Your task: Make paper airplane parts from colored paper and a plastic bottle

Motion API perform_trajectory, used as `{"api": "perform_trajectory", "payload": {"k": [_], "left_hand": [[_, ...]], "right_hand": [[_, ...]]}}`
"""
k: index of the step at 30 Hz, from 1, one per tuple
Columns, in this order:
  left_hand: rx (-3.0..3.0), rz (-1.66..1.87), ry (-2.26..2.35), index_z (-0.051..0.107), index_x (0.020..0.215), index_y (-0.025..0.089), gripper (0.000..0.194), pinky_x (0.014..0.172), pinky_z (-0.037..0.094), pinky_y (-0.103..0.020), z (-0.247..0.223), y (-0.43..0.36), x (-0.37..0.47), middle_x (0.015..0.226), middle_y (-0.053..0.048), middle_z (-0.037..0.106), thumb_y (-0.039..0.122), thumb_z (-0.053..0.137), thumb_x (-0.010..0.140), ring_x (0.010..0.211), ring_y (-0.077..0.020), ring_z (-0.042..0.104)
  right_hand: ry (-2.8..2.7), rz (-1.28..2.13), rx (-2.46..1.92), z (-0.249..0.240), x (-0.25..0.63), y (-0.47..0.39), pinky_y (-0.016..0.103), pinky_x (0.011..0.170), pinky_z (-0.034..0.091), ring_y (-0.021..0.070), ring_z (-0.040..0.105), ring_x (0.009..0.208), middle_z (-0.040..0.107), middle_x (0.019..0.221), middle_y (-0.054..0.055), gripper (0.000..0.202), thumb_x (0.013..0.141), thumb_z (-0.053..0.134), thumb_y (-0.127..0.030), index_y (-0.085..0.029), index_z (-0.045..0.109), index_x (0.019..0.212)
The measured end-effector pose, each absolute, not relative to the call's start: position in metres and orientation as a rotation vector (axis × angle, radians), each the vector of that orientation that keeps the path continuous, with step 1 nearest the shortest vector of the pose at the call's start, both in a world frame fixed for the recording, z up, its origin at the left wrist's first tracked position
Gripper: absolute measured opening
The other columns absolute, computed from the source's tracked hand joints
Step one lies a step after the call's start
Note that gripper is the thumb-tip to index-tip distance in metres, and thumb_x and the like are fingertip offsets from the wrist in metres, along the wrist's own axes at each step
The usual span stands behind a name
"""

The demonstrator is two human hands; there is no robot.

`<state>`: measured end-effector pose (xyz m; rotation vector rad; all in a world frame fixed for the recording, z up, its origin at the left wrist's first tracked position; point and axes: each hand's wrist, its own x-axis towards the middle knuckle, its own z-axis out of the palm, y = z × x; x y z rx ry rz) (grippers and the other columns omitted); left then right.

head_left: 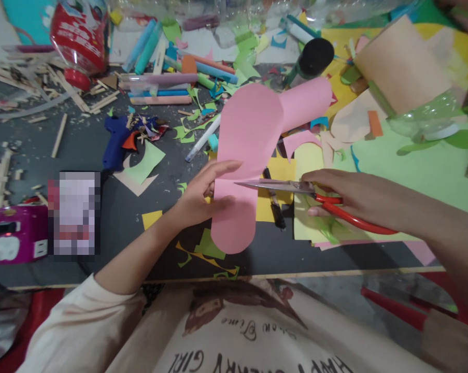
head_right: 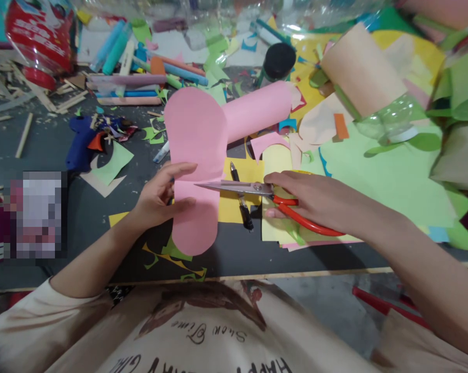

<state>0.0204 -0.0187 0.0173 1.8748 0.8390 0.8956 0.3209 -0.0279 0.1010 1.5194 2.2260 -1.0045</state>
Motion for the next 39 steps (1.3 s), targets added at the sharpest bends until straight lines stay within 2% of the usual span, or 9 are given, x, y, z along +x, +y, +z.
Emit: {"api": "perform_trajectory", "payload": {"k": [4,12,18,24,28,32,36,39], "left_hand": [[1.913,0.883,0.801,0.052,0.135,0.024,0.051,0.107,0.047,-0.044,0.019,-0.020,0.021,0.136,-0.011,0.058,0.041,0.064,0.088,0.128,-0.0267,0.054],[1.958,0.919,0.760,0.050,0.136,0.023,0.050,0.107,0.047,-0.040,0.019,-0.020,0.021,0.135,-0.012,0.058,0.034,0.064,0.089,0.127,-0.0254,0.054],[1.924,0.903,0.794,0.052,0.135,0.023,0.050,0.107,0.047,-0.044,0.020,-0.021,0.023,0.134,-0.012,0.058,0.040,0.063,0.089,0.126,-0.0272,0.055],[1.867,0.909,0.805,0.054,0.132,0.025,0.048,0.108,0.046,-0.044,0.021,-0.022,0.024,0.135,-0.010,0.058,0.038,0.066,0.087,0.127,-0.0270,0.054],[1.820,0.868,0.825,0.054,0.132,0.024,0.050,0.109,0.044,-0.042,0.021,-0.023,0.025,0.136,-0.011,0.057,0.042,0.066,0.087,0.128,-0.0264,0.053],[1.812,0.825,0.868,0.055,0.131,0.023,0.052,0.109,0.044,-0.042,0.021,-0.023,0.026,0.137,-0.011,0.056,0.048,0.063,0.087,0.128,-0.0269,0.053],[1.838,0.850,0.841,0.053,0.132,0.024,0.050,0.109,0.044,-0.043,0.020,-0.023,0.026,0.137,-0.009,0.056,0.042,0.065,0.087,0.128,-0.0270,0.053],[1.834,0.826,0.850,0.054,0.132,0.025,0.050,0.104,0.049,-0.041,0.020,-0.023,0.026,0.136,-0.009,0.057,0.040,0.067,0.086,0.126,-0.0275,0.054]], "right_hand": [[2.277,-1.043,1.481,0.094,0.321,-0.027,0.033,0.064,0.043,0.0265,0.062,0.079,0.065,0.095,0.010,0.063,0.084,0.038,-0.075,-0.023,0.056,0.115],[2.317,-1.010,1.438,0.094,0.315,-0.026,0.030,0.058,0.041,0.0245,0.062,0.073,0.066,0.089,0.008,0.060,0.086,0.040,-0.072,-0.023,0.055,0.116],[2.340,-0.990,1.431,0.093,0.316,-0.025,0.027,0.054,0.037,0.0214,0.060,0.064,0.066,0.085,0.007,0.055,0.086,0.043,-0.070,-0.024,0.057,0.113],[2.385,-1.004,1.398,0.092,0.319,-0.025,0.027,0.054,0.037,0.0210,0.059,0.062,0.065,0.077,0.005,0.052,0.089,0.042,-0.068,-0.024,0.058,0.111],[2.373,-0.959,1.403,0.090,0.322,-0.028,0.027,0.054,0.037,0.0210,0.060,0.062,0.066,0.079,0.006,0.049,0.091,0.042,-0.063,-0.023,0.057,0.115],[2.386,-0.905,1.463,0.089,0.320,-0.034,0.027,0.054,0.038,0.0220,0.061,0.066,0.066,0.086,0.008,0.055,0.090,0.039,-0.067,-0.024,0.058,0.116],[2.429,-0.881,1.498,0.088,0.317,-0.038,0.028,0.054,0.039,0.0223,0.062,0.067,0.066,0.088,0.008,0.057,0.089,0.037,-0.069,-0.024,0.057,0.118],[2.395,-0.916,1.459,0.089,0.315,-0.036,0.028,0.054,0.040,0.0232,0.063,0.068,0.066,0.087,0.008,0.058,0.088,0.038,-0.070,-0.024,0.058,0.116]]}}
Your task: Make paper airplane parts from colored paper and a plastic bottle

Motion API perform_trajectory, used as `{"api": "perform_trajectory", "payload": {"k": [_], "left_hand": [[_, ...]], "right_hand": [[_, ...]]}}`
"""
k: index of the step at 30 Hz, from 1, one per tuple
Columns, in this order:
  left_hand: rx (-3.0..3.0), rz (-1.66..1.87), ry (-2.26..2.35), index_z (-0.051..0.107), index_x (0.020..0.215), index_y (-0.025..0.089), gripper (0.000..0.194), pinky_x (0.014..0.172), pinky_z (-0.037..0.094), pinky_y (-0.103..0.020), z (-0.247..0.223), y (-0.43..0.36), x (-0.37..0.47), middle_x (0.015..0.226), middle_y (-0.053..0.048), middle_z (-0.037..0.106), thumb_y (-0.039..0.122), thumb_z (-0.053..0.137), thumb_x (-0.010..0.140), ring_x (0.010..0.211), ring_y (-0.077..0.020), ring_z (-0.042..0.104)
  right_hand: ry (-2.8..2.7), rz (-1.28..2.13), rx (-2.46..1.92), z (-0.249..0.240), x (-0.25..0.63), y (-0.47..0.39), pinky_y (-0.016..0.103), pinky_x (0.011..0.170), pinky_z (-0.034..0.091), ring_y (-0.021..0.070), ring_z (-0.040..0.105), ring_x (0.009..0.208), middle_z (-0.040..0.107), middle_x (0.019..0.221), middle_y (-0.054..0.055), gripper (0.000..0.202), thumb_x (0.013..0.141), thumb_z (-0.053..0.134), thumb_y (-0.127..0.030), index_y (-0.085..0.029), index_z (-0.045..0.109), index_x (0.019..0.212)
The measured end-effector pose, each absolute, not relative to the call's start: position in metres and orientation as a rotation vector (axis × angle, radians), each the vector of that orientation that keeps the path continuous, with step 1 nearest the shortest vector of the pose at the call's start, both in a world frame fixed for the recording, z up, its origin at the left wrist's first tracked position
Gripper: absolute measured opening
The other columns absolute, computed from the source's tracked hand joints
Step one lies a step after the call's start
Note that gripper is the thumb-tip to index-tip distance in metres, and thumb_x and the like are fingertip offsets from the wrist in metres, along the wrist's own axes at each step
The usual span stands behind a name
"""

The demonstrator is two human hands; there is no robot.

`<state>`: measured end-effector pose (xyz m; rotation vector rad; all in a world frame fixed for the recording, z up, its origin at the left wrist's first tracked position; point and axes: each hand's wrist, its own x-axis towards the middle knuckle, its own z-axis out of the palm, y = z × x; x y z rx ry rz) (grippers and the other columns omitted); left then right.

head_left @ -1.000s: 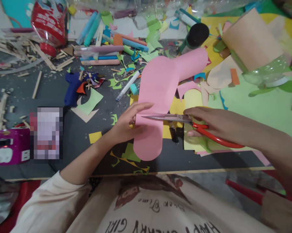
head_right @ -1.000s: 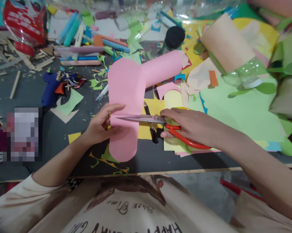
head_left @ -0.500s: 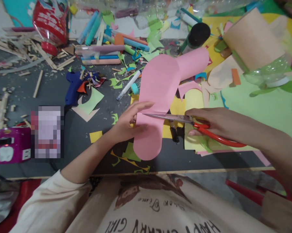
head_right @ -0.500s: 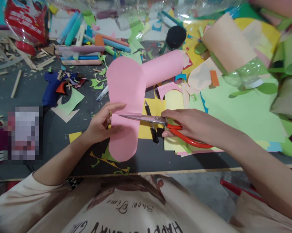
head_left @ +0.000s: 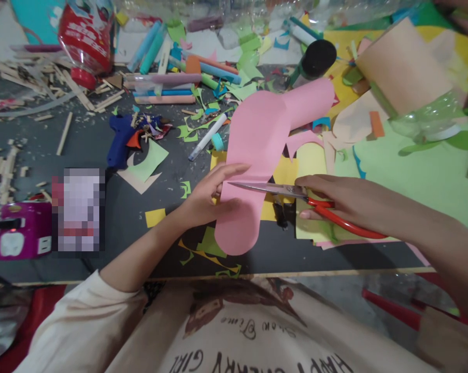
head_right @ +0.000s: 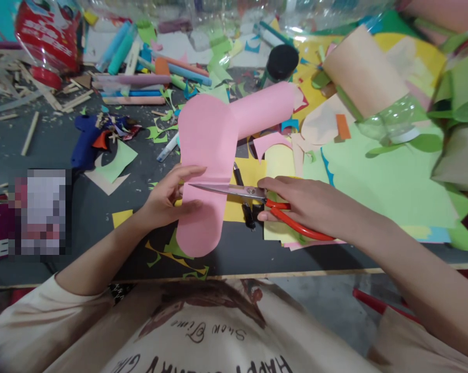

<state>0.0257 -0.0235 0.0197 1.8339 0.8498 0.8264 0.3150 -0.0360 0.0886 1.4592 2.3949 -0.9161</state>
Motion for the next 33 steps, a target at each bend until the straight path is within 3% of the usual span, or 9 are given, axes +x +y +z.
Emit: {"api": "perform_trajectory", "payload": {"k": [3,9,15,19,22,24,26,29,33], "left_hand": [[1.817,0.805,0.831,0.053,0.133,0.025,0.050,0.096,0.054,-0.037,0.020,-0.024,0.026,0.135,-0.009,0.056,0.034,0.067,0.086,0.124,-0.0271,0.056],[1.845,0.813,0.779,0.052,0.132,0.023,0.053,0.107,0.047,-0.042,0.022,-0.027,0.029,0.136,-0.010,0.058,0.015,0.064,0.082,0.128,-0.0267,0.053],[1.856,0.816,0.787,0.054,0.130,0.020,0.050,0.107,0.046,-0.040,0.025,-0.028,0.030,0.134,-0.011,0.059,0.016,0.065,0.081,0.127,-0.0261,0.054],[1.860,0.802,0.813,0.054,0.130,0.021,0.051,0.100,0.051,-0.038,0.025,-0.028,0.029,0.133,-0.011,0.059,0.015,0.064,0.081,0.122,-0.0259,0.057],[1.872,0.783,0.839,0.054,0.132,0.022,0.050,0.084,0.054,-0.031,0.022,-0.027,0.027,0.131,-0.010,0.059,0.023,0.066,0.083,0.109,-0.0230,0.061],[1.867,0.782,0.836,0.053,0.133,0.024,0.050,0.067,0.052,-0.024,0.019,-0.026,0.026,0.129,-0.010,0.059,0.033,0.066,0.086,0.088,-0.0165,0.062],[1.840,0.784,0.822,0.052,0.135,0.028,0.051,0.055,0.045,-0.021,0.016,-0.026,0.025,0.126,-0.009,0.059,0.041,0.064,0.087,0.067,-0.0089,0.053],[1.794,0.794,0.811,0.051,0.135,0.031,0.050,0.050,0.041,-0.020,0.015,-0.026,0.026,0.121,-0.007,0.059,0.041,0.064,0.088,0.054,-0.0042,0.036],[1.773,0.804,0.794,0.052,0.135,0.031,0.050,0.050,0.040,-0.019,0.015,-0.026,0.026,0.123,-0.007,0.058,0.032,0.065,0.086,0.055,-0.0042,0.036]], "right_hand": [[2.370,-0.935,1.451,0.089,0.311,-0.034,0.029,0.056,0.041,0.0246,0.064,0.071,0.068,0.091,0.010,0.060,0.087,0.038,-0.073,-0.024,0.057,0.116],[2.367,-0.958,1.408,0.089,0.302,-0.032,0.031,0.058,0.043,0.0264,0.065,0.074,0.068,0.092,0.011,0.061,0.088,0.037,-0.070,-0.022,0.056,0.119],[2.359,-0.980,1.403,0.091,0.299,-0.030,0.028,0.055,0.039,0.0236,0.062,0.065,0.067,0.081,0.008,0.057,0.088,0.041,-0.067,-0.021,0.058,0.116],[2.369,-0.983,1.381,0.091,0.300,-0.031,0.028,0.054,0.038,0.0217,0.060,0.063,0.067,0.081,0.008,0.057,0.089,0.040,-0.067,-0.020,0.057,0.118],[2.378,-0.988,1.382,0.091,0.300,-0.031,0.028,0.055,0.038,0.0213,0.059,0.062,0.067,0.081,0.008,0.056,0.090,0.041,-0.066,-0.020,0.057,0.118],[2.363,-1.007,1.381,0.092,0.300,-0.030,0.028,0.055,0.040,0.0215,0.060,0.063,0.067,0.082,0.008,0.054,0.090,0.041,-0.065,-0.020,0.056,0.117],[2.348,-1.023,1.378,0.092,0.300,-0.029,0.028,0.056,0.041,0.0219,0.061,0.064,0.067,0.082,0.009,0.053,0.090,0.043,-0.064,-0.020,0.057,0.115],[2.363,-1.015,1.392,0.092,0.300,-0.029,0.029,0.055,0.041,0.0226,0.061,0.063,0.068,0.081,0.009,0.053,0.089,0.043,-0.064,-0.020,0.058,0.114],[2.378,-0.988,1.390,0.092,0.300,-0.029,0.029,0.056,0.041,0.0228,0.061,0.063,0.067,0.079,0.009,0.055,0.090,0.040,-0.065,-0.019,0.058,0.115]]}}
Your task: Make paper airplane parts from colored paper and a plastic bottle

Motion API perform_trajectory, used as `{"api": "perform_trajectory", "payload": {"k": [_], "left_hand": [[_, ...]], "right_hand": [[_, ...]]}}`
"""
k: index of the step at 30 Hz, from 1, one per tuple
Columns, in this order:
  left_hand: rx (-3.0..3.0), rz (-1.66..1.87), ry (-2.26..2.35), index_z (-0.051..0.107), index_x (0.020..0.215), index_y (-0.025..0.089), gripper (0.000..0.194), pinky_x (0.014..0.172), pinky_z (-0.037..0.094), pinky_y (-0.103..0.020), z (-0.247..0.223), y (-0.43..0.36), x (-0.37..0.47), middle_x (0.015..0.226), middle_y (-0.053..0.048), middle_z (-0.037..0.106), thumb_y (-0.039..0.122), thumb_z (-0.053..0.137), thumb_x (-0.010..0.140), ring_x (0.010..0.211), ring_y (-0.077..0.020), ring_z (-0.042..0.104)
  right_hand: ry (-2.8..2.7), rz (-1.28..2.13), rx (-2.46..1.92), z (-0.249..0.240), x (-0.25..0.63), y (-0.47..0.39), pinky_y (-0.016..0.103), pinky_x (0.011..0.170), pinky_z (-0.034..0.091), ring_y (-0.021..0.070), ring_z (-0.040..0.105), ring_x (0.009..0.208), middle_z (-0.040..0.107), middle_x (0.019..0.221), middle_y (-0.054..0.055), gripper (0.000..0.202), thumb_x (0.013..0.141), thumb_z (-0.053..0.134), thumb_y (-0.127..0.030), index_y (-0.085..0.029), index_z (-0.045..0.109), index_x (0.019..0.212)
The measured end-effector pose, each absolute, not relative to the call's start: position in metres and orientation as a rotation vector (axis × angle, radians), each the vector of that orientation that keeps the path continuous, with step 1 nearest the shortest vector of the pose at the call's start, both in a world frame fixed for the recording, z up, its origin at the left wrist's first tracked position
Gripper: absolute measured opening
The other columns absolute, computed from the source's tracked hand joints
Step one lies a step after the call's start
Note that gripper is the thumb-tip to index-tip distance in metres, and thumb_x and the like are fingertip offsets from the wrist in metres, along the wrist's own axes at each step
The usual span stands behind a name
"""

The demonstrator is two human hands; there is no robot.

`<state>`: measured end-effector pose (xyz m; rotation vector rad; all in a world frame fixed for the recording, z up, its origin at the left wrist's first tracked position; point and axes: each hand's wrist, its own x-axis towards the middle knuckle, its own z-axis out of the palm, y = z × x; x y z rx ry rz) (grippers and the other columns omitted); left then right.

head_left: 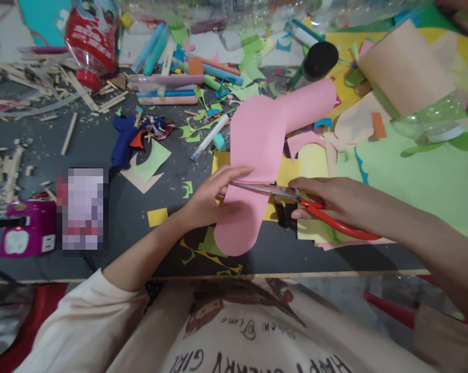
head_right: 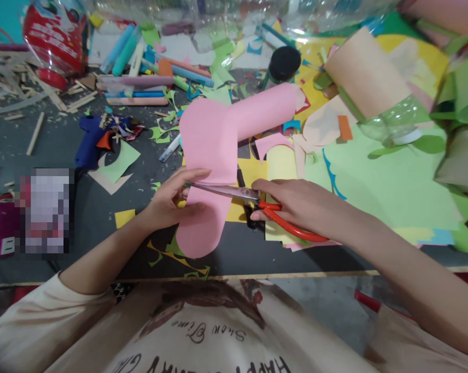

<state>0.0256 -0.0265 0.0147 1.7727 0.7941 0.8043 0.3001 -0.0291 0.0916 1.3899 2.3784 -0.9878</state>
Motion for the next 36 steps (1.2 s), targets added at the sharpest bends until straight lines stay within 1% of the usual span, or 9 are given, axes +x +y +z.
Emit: {"api": "perform_trajectory", "payload": {"k": [6,11,13,15,19,24,28,32,36], "left_hand": [[1.767,0.772,0.823,0.051,0.136,0.031,0.052,0.049,0.040,-0.019,0.014,-0.027,0.025,0.126,-0.008,0.057,0.041,0.064,0.087,0.065,-0.0082,0.050],[1.770,0.741,0.866,0.053,0.135,0.026,0.053,0.066,0.050,-0.022,0.015,-0.024,0.025,0.134,-0.010,0.054,0.045,0.064,0.086,0.100,-0.0192,0.060],[1.747,0.744,0.886,0.055,0.133,0.027,0.054,0.067,0.050,-0.022,0.017,-0.022,0.024,0.134,-0.009,0.055,0.043,0.067,0.084,0.099,-0.0185,0.061],[1.724,0.764,0.925,0.057,0.132,0.029,0.053,0.060,0.046,-0.020,0.019,-0.019,0.022,0.134,-0.008,0.056,0.039,0.068,0.082,0.082,-0.0120,0.059],[1.704,0.879,1.065,0.059,0.128,0.028,0.049,0.049,0.038,-0.017,0.026,-0.014,0.017,0.128,-0.005,0.060,0.032,0.069,0.080,0.056,-0.0020,0.043],[1.766,1.045,1.275,0.066,0.113,0.021,0.033,0.069,0.053,-0.021,0.044,-0.007,0.009,0.117,-0.006,0.067,0.031,0.068,0.081,0.087,-0.0125,0.065],[1.837,1.053,1.344,0.069,0.103,0.022,0.022,0.088,0.056,-0.029,0.060,-0.011,-0.004,0.113,-0.004,0.070,0.031,0.068,0.082,0.108,-0.0182,0.065],[1.809,0.981,1.411,0.069,0.102,0.023,0.023,0.087,0.058,-0.030,0.061,-0.025,-0.020,0.115,-0.004,0.070,0.034,0.069,0.083,0.108,-0.0186,0.064],[1.837,0.804,1.484,0.070,0.101,0.023,0.021,0.083,0.058,-0.031,0.048,-0.038,-0.033,0.117,-0.004,0.069,0.034,0.065,0.084,0.107,-0.0201,0.065]], "right_hand": [[2.405,-0.945,1.356,0.091,0.301,-0.028,0.029,0.054,0.039,0.0236,0.063,0.065,0.069,0.079,0.009,0.054,0.092,0.037,-0.064,-0.019,0.059,0.112],[2.469,-0.798,1.410,0.080,0.307,-0.032,0.029,0.054,0.037,0.0247,0.064,0.067,0.071,0.084,0.009,0.055,0.091,0.037,-0.065,-0.022,0.059,0.116],[2.474,-0.757,1.460,0.076,0.311,-0.035,0.029,0.055,0.038,0.0241,0.064,0.069,0.070,0.090,0.009,0.055,0.090,0.039,-0.066,-0.023,0.059,0.118],[2.467,-0.728,1.541,0.073,0.315,-0.039,0.029,0.055,0.040,0.0231,0.063,0.068,0.069,0.094,0.009,0.055,0.090,0.039,-0.066,-0.023,0.058,0.119],[2.360,-0.770,1.736,0.072,0.329,-0.049,0.030,0.056,0.042,0.0236,0.062,0.070,0.069,0.096,0.011,0.053,0.089,0.040,-0.063,-0.022,0.058,0.117],[2.204,-0.744,2.156,0.071,0.352,-0.065,0.034,0.064,0.046,0.0274,0.065,0.079,0.070,0.100,0.014,0.039,0.080,0.048,-0.048,-0.020,0.059,0.106],[2.052,-0.629,2.428,0.065,0.371,-0.076,0.034,0.064,0.047,0.0275,0.064,0.075,0.069,0.087,0.012,0.039,0.072,0.053,-0.039,-0.021,0.060,0.106],[1.972,-0.617,2.532,0.054,0.387,-0.086,0.032,0.062,0.047,0.0250,0.065,0.073,0.069,0.085,0.009,0.039,0.073,0.059,-0.038,-0.022,0.061,0.108],[2.039,-0.448,2.424,0.048,0.399,-0.091,0.033,0.065,0.049,0.0253,0.066,0.079,0.070,0.094,0.014,0.046,0.079,0.057,-0.035,-0.017,0.060,0.122]]}}
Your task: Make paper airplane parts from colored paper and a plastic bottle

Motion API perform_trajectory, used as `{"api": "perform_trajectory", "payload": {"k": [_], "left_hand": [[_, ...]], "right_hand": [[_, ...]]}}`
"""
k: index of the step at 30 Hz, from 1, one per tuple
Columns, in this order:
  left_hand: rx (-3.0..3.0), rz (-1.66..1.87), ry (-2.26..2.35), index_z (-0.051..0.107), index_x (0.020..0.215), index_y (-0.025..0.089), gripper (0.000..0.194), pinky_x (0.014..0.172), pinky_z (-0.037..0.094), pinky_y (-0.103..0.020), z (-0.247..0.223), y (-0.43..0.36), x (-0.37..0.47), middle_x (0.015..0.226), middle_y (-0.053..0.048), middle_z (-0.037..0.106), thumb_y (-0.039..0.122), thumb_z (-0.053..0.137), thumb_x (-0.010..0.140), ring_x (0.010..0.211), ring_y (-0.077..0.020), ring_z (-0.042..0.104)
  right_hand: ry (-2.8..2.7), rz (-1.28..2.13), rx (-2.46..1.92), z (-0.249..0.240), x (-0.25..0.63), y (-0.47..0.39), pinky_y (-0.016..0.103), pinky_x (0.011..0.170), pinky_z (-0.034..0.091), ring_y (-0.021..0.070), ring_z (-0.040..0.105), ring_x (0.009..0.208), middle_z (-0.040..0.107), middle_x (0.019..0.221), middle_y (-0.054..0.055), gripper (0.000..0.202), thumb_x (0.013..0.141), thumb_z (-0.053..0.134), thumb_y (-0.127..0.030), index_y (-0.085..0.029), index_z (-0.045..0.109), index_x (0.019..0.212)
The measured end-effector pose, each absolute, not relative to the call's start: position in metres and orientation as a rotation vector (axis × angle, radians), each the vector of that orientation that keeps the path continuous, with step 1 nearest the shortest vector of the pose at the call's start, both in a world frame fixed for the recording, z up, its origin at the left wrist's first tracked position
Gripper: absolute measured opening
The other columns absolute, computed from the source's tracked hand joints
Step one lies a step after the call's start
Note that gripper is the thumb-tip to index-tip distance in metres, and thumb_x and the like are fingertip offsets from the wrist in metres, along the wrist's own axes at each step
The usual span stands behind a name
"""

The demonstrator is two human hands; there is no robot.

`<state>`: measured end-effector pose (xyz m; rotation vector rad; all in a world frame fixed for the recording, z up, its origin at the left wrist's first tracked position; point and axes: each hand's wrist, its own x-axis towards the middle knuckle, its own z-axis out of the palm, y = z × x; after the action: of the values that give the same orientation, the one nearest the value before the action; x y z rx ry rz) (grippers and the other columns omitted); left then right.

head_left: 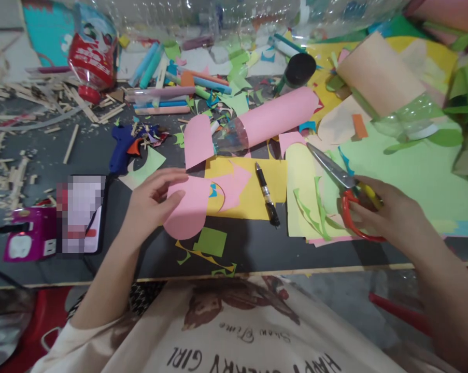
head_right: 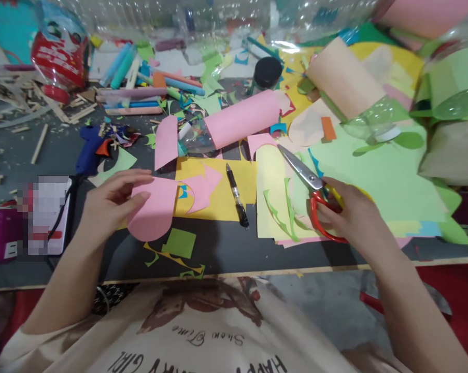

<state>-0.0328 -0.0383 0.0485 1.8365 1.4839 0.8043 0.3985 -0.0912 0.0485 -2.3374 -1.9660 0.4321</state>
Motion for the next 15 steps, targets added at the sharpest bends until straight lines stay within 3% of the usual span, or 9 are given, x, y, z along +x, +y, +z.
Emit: {"api": "perform_trajectory", "payload": {"k": [4,7,10,12,15], "left_hand": [[2.048,0.702,1.680,0.069,0.103,0.025,0.019,0.100,0.053,-0.038,0.039,-0.046,-0.041,0.124,-0.004,0.066,0.029,0.057,0.089,0.116,-0.0213,0.062],[2.209,0.668,1.720,0.066,0.106,0.025,0.019,0.101,0.052,-0.039,0.038,-0.047,-0.035,0.127,-0.005,0.065,0.026,0.053,0.092,0.118,-0.0210,0.062],[2.407,0.551,1.514,0.064,0.110,0.022,0.026,0.102,0.052,-0.039,0.039,-0.049,-0.013,0.126,-0.007,0.066,0.020,0.042,0.096,0.120,-0.0199,0.061],[2.543,0.367,1.275,0.061,0.119,0.018,0.034,0.105,0.049,-0.039,0.039,-0.052,0.008,0.132,-0.009,0.063,0.017,0.035,0.097,0.126,-0.0205,0.057],[2.731,0.122,1.102,0.047,0.139,0.014,0.043,0.115,0.038,-0.043,0.034,-0.057,0.035,0.149,-0.011,0.048,0.023,0.037,0.098,0.141,-0.0258,0.042]], "right_hand": [[-2.266,0.037,-2.181,0.051,0.397,-0.094,0.041,0.076,0.051,0.0321,0.065,0.092,0.069,0.100,0.019,0.043,0.085,0.052,-0.032,-0.014,0.061,0.124],[-2.232,-0.137,-2.134,0.055,0.381,-0.092,0.044,0.078,0.052,0.0352,0.064,0.098,0.069,0.103,0.019,0.037,0.090,0.051,-0.036,-0.015,0.064,0.117],[-2.292,0.083,-1.884,0.052,0.353,-0.085,0.043,0.081,0.055,0.0312,0.067,0.095,0.071,0.102,0.017,0.036,0.096,0.044,-0.040,-0.016,0.063,0.115],[-2.330,0.262,-1.734,0.044,0.333,-0.078,0.046,0.083,0.056,0.0313,0.066,0.102,0.069,0.112,0.016,0.044,0.097,0.041,-0.046,-0.019,0.053,0.129],[-2.364,0.362,-1.597,0.028,0.307,-0.070,0.058,0.102,0.045,0.0356,0.051,0.130,0.055,0.137,0.019,0.061,0.095,0.041,-0.053,-0.020,0.034,0.146]]}}
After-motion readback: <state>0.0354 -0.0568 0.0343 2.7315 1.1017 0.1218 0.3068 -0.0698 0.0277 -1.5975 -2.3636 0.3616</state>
